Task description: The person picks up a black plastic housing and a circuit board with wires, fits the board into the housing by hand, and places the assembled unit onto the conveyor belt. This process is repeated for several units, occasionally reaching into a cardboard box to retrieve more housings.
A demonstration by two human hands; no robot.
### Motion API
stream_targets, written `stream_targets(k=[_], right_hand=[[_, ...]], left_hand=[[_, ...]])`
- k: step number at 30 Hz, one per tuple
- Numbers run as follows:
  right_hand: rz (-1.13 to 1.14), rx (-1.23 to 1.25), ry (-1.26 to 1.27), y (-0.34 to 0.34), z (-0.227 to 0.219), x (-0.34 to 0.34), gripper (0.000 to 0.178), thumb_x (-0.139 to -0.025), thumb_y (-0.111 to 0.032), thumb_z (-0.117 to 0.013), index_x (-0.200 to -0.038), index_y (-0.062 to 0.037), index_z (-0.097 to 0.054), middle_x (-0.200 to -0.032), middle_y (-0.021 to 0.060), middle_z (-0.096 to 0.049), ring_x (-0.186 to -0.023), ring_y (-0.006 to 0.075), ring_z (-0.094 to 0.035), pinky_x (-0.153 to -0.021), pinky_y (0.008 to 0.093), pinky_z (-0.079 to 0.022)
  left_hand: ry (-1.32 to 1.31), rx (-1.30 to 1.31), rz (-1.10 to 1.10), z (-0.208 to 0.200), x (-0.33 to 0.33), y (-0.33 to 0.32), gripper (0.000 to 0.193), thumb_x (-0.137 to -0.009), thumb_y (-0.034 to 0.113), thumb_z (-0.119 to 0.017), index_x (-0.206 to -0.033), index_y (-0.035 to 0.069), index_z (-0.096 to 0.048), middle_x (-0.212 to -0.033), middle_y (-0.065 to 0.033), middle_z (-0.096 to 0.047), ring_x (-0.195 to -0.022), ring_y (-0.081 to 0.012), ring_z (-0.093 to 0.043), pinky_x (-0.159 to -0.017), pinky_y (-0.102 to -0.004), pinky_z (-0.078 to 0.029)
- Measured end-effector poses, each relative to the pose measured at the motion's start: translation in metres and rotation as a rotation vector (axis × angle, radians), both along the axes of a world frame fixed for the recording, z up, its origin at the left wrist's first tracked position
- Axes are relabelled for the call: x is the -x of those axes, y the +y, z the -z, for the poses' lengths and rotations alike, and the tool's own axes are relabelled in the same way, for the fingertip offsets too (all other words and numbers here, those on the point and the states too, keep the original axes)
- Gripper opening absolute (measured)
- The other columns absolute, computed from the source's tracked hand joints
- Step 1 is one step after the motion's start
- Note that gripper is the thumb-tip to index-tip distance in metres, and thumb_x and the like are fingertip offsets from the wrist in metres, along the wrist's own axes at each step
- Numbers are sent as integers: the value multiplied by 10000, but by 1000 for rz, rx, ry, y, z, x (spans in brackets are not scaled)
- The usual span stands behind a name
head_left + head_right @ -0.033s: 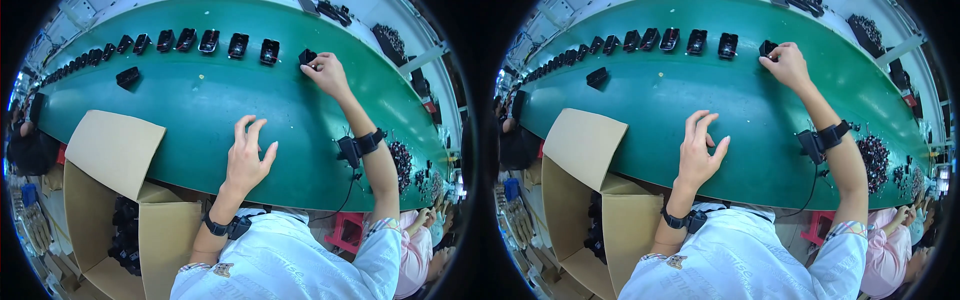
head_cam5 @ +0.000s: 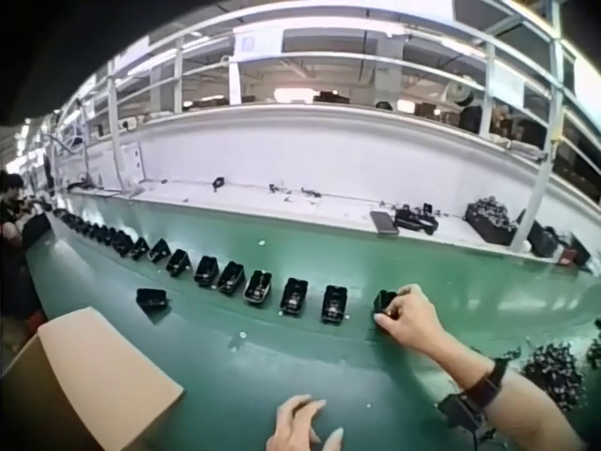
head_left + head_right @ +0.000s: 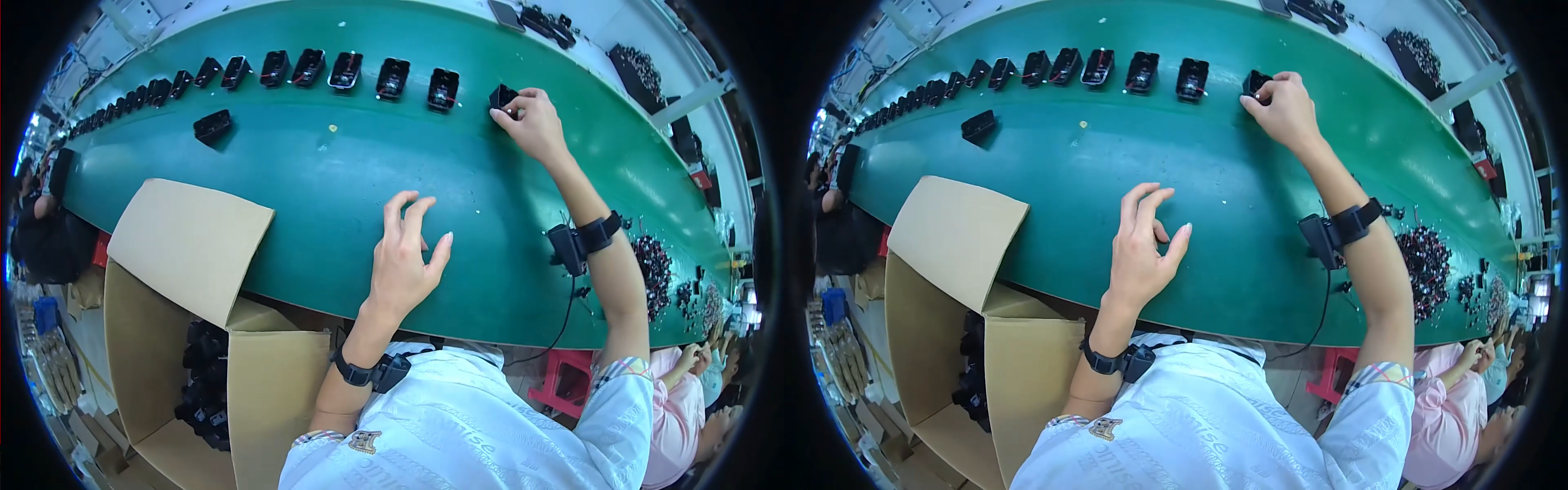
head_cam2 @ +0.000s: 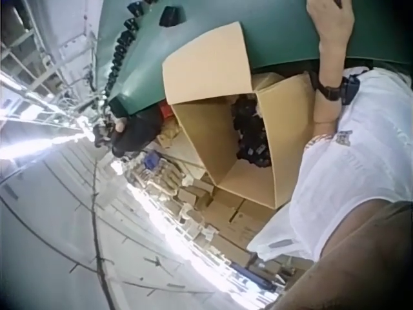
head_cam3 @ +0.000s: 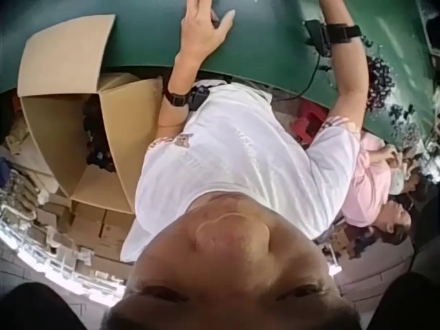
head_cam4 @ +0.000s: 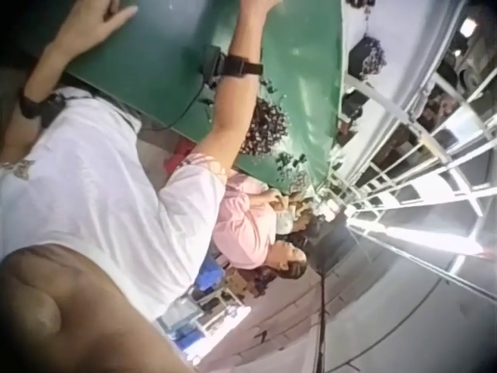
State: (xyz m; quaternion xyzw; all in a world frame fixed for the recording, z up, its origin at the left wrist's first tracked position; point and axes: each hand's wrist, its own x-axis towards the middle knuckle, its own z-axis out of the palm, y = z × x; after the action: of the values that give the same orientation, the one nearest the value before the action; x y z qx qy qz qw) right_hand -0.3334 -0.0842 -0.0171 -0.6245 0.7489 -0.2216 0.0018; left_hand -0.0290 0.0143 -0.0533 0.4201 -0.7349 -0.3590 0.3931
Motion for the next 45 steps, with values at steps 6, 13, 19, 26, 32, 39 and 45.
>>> stream_targets(k=[6, 13, 19, 26, 32, 39, 45], right_hand=[[47, -6, 174, -11, 7, -21, 377, -829, -391, -801, -872, -19, -759, -1323, 274, -591, -1131, 388, -655, -896, 492, -555], [13, 33, 253, 27, -40, -52, 564, -851, -509, -769, -1191, -61, -718, -1533, 205, -466, -1235, 394, -610, -975, 470, -519], [-147, 50, 199, 122, -64, -46, 313, -884, -228, -754, -1120, -34, -682, -1386, 167, -586, -1199, 366, -608, -1001, 436, -491], [14, -136, 150, 216, -41, -4, 375, -889, -226, -739, -1199, -28, -667, -1380, 175, -585, -1258, 391, -569, -1070, 453, -444], [-11, -106, 104, 227, -13, -20, 538, -825, -227, -784, -1300, -33, -623, -1416, 191, -557, -1290, 403, -533, -1097, 453, -425], [21, 4, -22, 244, -26, -16, 425, -817, -131, -782, -1217, -38, -674, -1259, 154, -658, -1150, 340, -630, -994, 400, -496], [129, -53, -61, 238, -38, -9, 353, -825, -144, -786, -1156, -60, -698, -1071, 107, -699, -947, 268, -682, -810, 375, -540]], left_hand=[[1, 2, 26, -2, -6, -3, 494, -856, 122, -749, -1297, 16, -553, -1358, -195, -480, -715, -258, -647, -675, -395, -569], [-7, 38, -56, -6, -18, -8, 468, -856, 171, -761, -1271, 38, -590, -1329, -169, -536, -741, -247, -655, -717, -377, -568], [26, 381, -370, -58, -34, -122, 360, -845, 179, -718, -1131, 14, -575, -1262, -226, -527, -1069, -417, -578, -925, -504, -485], [-611, 54, -1004, -50, -111, -255, 848, -824, 380, -720, -1529, 50, -384, -1641, -315, -185, -1490, -619, -95, -1164, -753, -90], [-766, -83, -956, 10, -134, -251, 359, -899, 401, -686, -1230, 264, -681, -1515, -157, -418, -1295, -462, -503, -1062, -557, -440], [-303, 187, -360, -11, -28, -106, 585, -812, 192, -797, -1334, 87, -554, -1448, -184, -454, -1272, -431, -527, -1051, -481, -466], [-92, 64, 118, -16, -2, -10, 755, -714, 77, -863, -1384, 27, -518, -1320, -164, -616, -1231, -337, -602, -1081, -395, -453]])
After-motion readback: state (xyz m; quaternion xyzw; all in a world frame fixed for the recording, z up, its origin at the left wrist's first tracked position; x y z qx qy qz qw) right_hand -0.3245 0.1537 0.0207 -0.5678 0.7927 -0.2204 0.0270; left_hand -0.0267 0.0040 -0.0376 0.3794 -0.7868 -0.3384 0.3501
